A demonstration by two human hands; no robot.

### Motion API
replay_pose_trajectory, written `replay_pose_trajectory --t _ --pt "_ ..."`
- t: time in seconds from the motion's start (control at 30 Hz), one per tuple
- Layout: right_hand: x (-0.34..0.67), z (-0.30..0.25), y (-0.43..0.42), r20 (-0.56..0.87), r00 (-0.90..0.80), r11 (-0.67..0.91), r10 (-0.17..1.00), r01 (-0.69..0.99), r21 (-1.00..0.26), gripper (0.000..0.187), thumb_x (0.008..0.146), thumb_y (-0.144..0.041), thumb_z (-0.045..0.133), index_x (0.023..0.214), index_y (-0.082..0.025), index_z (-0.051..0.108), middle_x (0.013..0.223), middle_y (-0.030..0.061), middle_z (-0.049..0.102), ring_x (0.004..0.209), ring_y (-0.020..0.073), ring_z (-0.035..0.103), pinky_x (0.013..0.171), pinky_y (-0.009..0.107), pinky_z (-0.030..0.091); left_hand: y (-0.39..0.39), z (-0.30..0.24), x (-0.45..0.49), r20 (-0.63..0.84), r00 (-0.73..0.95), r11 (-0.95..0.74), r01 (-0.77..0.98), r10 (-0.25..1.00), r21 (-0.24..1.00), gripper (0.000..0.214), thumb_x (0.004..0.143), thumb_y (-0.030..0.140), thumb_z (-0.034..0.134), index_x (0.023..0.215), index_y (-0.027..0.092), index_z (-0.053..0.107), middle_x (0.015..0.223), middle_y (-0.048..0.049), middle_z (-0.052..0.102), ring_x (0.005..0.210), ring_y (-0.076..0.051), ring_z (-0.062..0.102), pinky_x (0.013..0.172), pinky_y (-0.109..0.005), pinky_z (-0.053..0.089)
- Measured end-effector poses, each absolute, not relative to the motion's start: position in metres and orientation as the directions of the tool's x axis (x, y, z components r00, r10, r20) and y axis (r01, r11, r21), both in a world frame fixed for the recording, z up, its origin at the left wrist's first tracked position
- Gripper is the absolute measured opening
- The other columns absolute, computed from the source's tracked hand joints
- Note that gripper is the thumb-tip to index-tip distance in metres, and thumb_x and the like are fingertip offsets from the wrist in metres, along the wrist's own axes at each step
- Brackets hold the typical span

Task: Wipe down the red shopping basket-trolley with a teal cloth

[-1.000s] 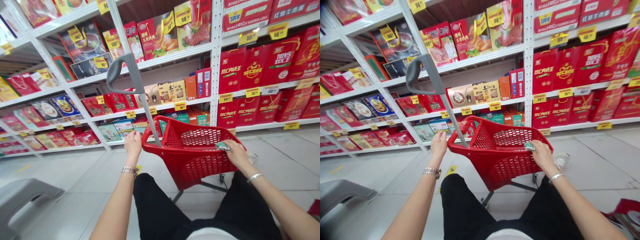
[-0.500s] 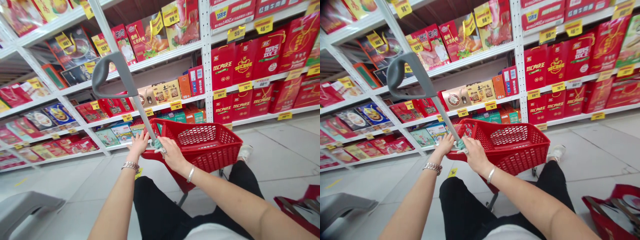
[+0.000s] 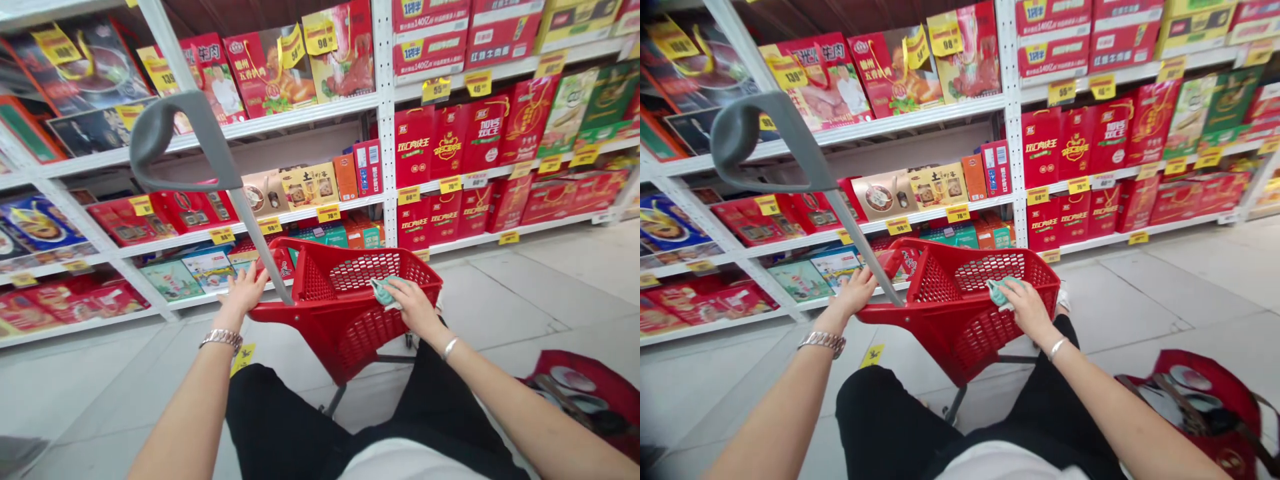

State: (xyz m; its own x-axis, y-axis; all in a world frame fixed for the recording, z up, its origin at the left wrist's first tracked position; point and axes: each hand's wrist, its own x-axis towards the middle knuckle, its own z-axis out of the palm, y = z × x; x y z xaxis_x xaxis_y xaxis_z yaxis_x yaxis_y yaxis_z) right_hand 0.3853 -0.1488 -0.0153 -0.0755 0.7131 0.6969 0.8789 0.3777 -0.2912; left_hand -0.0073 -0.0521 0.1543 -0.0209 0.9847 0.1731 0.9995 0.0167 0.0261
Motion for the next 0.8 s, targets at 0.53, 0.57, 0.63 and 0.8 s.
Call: replay_pose_trajectory --t 0.53,0.57,0.63,0.8 --pt "0.219 0.063 -0.126 0.678 -0.229 0.588 0.699 0.724 -0.362 0.050 0.088 -0.004 0.053 0.133 -0.024 0.061 0.138 0.0072 0.061 0.123 0.0224 0.053 0.103 0.039 0.045 -0.061 0.172 0.011 0.201 0.096 -0.109 0.993 0.975 0.053 0.061 0.099 0.046 0.021 0.153 0.028 0.041 0.160 -0.0101 0.042 0.153 -0.040 0.022 0.111 -0.083 0.016" --pt "0.226 0.057 -0.127 0.672 -0.220 0.576 0.707 0.731 -0.366 0.050 0.088 -0.003 0.052 0.132 -0.024 0.062 0.136 0.0072 0.062 0.120 0.0225 0.054 0.101 0.039 0.046 -0.062 0.173 0.010 0.206 0.095 -0.109 0.992 0.974 0.059 0.060 0.099 0.046 0.022 0.152 0.027 0.043 0.158 -0.0106 0.045 0.152 -0.041 0.024 0.110 -0.084 0.016" --pt "0.252 0.043 -0.130 0.662 -0.184 0.529 0.727 0.764 -0.369 0.052 0.085 0.000 0.050 0.130 -0.024 0.064 0.132 0.0072 0.064 0.115 0.0220 0.056 0.098 0.038 0.048 -0.065 0.175 0.008 0.216 0.084 -0.101 0.992 0.973 0.070 0.057 0.099 0.046 0.025 0.149 0.029 0.048 0.155 -0.0088 0.049 0.151 -0.042 0.027 0.109 -0.084 0.018" --pt "0.347 0.010 -0.134 0.672 -0.033 0.380 0.740 0.845 -0.376 0.053 0.078 0.006 0.050 0.121 -0.019 0.070 0.129 0.0122 0.066 0.116 0.0252 0.057 0.103 0.046 0.047 -0.067 0.177 0.003 0.201 0.053 -0.070 0.995 0.978 0.076 0.048 0.100 0.041 0.029 0.140 0.039 0.056 0.153 0.0006 0.053 0.150 -0.039 0.031 0.110 -0.083 0.019"
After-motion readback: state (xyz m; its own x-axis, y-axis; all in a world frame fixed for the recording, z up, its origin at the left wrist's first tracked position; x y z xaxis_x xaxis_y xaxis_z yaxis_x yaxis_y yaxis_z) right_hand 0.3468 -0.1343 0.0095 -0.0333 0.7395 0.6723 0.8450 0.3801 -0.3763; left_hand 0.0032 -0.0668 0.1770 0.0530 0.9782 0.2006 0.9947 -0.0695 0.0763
